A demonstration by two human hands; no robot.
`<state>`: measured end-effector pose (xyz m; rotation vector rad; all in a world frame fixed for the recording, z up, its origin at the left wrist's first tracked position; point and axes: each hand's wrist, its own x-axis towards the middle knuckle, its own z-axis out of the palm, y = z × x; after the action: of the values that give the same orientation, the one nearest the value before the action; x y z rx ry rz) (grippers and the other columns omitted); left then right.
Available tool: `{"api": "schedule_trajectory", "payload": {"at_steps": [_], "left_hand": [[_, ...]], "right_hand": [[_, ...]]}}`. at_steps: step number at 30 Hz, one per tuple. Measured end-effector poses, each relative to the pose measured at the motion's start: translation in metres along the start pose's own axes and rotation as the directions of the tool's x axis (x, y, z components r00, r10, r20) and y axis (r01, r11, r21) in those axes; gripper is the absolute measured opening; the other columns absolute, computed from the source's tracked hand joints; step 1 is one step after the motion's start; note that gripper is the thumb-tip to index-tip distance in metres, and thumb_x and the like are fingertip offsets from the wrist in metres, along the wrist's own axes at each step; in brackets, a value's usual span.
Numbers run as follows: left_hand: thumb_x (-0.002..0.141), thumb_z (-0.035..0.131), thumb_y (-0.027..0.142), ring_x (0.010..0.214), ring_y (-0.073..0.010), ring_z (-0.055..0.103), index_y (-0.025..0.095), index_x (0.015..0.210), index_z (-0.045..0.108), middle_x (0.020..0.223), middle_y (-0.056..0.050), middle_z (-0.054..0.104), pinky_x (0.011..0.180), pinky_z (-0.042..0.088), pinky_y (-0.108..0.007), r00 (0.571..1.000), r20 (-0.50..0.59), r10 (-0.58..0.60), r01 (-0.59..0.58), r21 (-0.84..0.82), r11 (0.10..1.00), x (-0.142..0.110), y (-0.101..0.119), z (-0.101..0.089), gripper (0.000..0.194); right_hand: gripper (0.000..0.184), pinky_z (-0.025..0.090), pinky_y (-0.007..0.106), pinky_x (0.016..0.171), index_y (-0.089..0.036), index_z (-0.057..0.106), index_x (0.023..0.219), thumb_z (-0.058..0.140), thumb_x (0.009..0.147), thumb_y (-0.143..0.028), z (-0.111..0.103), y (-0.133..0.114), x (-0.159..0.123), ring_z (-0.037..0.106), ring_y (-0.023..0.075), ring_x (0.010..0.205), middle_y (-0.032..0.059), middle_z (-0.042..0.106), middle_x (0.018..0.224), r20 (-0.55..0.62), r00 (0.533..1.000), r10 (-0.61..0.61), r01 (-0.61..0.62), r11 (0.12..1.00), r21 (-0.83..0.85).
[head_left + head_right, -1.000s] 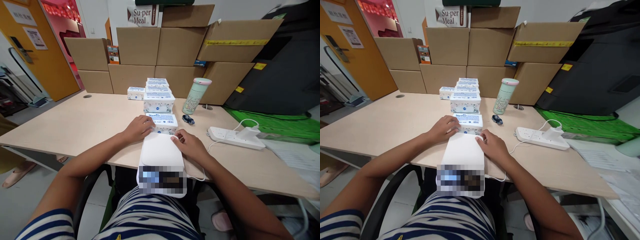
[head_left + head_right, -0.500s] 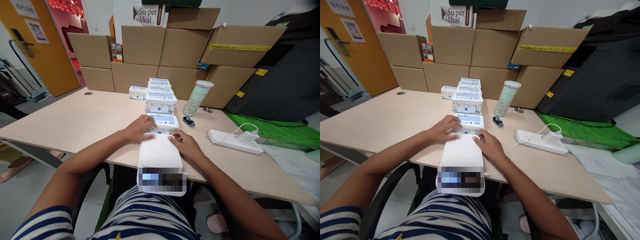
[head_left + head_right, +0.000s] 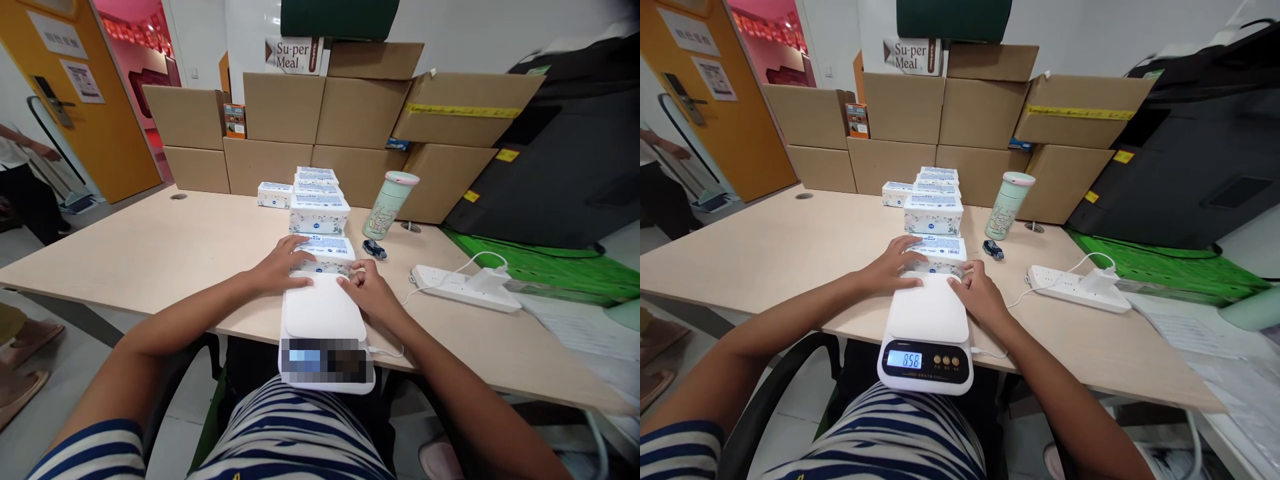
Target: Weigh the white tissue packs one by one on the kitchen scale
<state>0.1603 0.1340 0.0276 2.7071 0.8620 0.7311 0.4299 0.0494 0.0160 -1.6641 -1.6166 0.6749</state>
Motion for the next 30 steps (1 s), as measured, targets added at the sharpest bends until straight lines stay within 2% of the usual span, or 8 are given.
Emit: {"api": "schedule_trajectory", "payload": {"at_steps": [5, 8, 15, 21, 26, 30], "left_hand": [[0.091, 0.074, 0.056, 0.16, -0.0411, 0.033, 0.026, 0.154, 0.049, 0.17, -0.017, 0.04, 0.13, 0.034, -0.07, 0.979, -0.204, 0.002, 0.013, 0.072, 0.997, 0.003, -0.007, 0.015, 0.074], [0.092, 0.073, 0.055, 0.159, -0.0406, 0.035, 0.024, 0.154, 0.046, 0.167, -0.017, 0.044, 0.131, 0.034, -0.069, 0.969, -0.246, -0.013, 0.037, 0.092, 0.995, 0.004, -0.01, 0.022, 0.074], [0.095, 0.069, 0.051, 0.16, -0.0403, 0.034, 0.024, 0.154, 0.045, 0.169, -0.018, 0.041, 0.13, 0.034, -0.069, 0.981, -0.191, -0.037, 0.048, 0.053, 0.997, 0.001, 0.0, 0.011, 0.069], [0.095, 0.068, 0.054, 0.161, -0.041, 0.032, 0.023, 0.155, 0.045, 0.17, -0.018, 0.038, 0.131, 0.034, -0.069, 0.983, -0.17, -0.07, 0.076, 0.032, 0.997, 0.0, 0.005, 0.009, 0.07], [0.095, 0.066, 0.062, 0.162, -0.0421, 0.029, 0.024, 0.157, 0.044, 0.173, -0.018, 0.034, 0.132, 0.033, -0.068, 0.984, -0.154, -0.09, 0.094, 0.019, 0.995, -0.001, 0.004, 0.01, 0.076], [0.099, 0.055, 0.073, 0.164, -0.0422, 0.028, 0.024, 0.16, 0.042, 0.175, -0.018, 0.031, 0.133, 0.031, -0.067, 0.984, -0.146, -0.1, 0.097, -0.026, 0.995, -0.002, 0.002, 0.012, 0.079]], "right_hand": [[0.038, 0.042, 0.033, 0.067, -0.027, 0.043, 0.118, 0.059, 0.092, -0.051, -0.002, -0.001, 0.002, 0.066, 0.025, 0.075, -0.0049, 0.063, 0.074, 0.016, 1.0, 0.017, -0.016, 0.997, -0.07], [0.035, 0.041, 0.033, 0.066, -0.027, 0.044, 0.116, 0.058, 0.095, -0.05, -0.003, -0.003, 0.003, 0.067, 0.0251, 0.076, -0.0042, 0.065, 0.075, 0.014, 0.999, 0.037, -0.035, 0.992, -0.118], [0.039, 0.041, 0.034, 0.069, -0.027, 0.044, 0.119, 0.058, 0.094, -0.052, -0.004, -0.005, 0.0, 0.069, 0.0269, 0.08, -0.0032, 0.066, 0.075, -0.021, 0.998, 0.055, -0.057, 0.986, -0.155], [0.057, 0.042, 0.035, 0.068, -0.024, 0.041, 0.135, 0.057, 0.092, -0.057, -0.002, 0.001, 0.0, 0.067, 0.0266, 0.076, -0.0055, 0.061, 0.073, -0.044, 0.999, 0.023, -0.029, 0.989, -0.145], [0.073, 0.042, 0.035, 0.067, -0.021, 0.038, 0.149, 0.057, 0.091, -0.06, -0.003, -0.001, -0.004, 0.066, 0.0264, 0.076, -0.0052, 0.059, 0.074, -0.071, 0.997, 0.018, -0.03, 0.986, -0.165], [0.081, 0.041, 0.035, 0.067, -0.019, 0.034, 0.156, 0.056, 0.091, -0.061, -0.007, -0.004, -0.007, 0.066, 0.0269, 0.078, -0.0037, 0.061, 0.076, -0.094, 0.995, 0.031, -0.049, 0.978, -0.204]]}}
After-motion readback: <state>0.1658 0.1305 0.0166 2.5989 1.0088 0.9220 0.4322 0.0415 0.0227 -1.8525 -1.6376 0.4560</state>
